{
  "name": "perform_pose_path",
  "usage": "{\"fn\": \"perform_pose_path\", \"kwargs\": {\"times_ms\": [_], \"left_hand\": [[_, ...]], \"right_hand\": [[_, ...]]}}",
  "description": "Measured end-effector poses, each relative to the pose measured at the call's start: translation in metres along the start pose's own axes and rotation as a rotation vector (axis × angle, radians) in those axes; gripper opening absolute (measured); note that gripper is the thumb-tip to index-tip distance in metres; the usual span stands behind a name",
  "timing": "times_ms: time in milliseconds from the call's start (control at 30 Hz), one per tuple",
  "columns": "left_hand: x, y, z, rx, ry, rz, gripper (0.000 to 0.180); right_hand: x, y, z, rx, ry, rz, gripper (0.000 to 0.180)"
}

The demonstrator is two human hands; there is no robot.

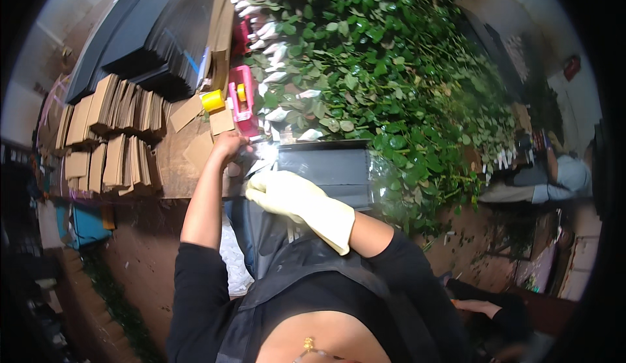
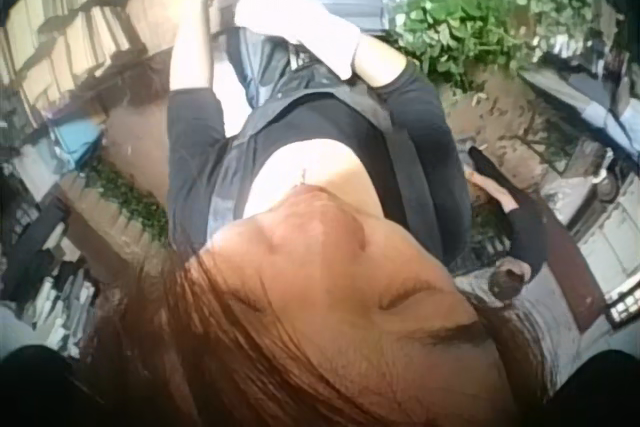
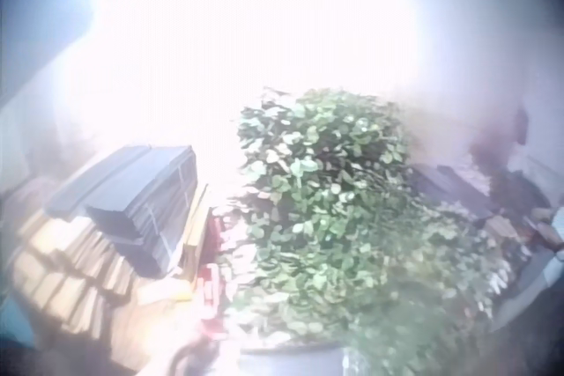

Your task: The person places green leafy stems into a black plastic tray, then inserts pink roses among the leaves. They adjust the arrangement, add more leaves, and close the tray with a lid. The process repeats with additional trays.

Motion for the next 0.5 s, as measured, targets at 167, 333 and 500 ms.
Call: {"fn": "perform_pose_path", "kwargs": {"times_ms": [167,333,500], "left_hand": [[-0.095,-0.101,0.044,0.098,-0.189,0.679,0.023],[-0.190,-0.152,0.180,-0.148,0.711,1.216,0.011],[-0.186,-0.093,0.304,-0.303,1.570,0.997,0.033]], "right_hand": [[-0.001,-0.090,-0.030,0.234,0.476,-0.230,0.033],[-0.067,-0.191,-0.053,0.087,1.283,-0.305,0.032],[-0.129,-0.206,-0.050,-0.590,1.287,0.133,0.033]]}}
Point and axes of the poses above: each hand's wrist, its own y-axis towards the middle knuckle, its own z-axis out of the palm, x = y × z, the point moved 5 cm from there along y, towards the middle knuckle
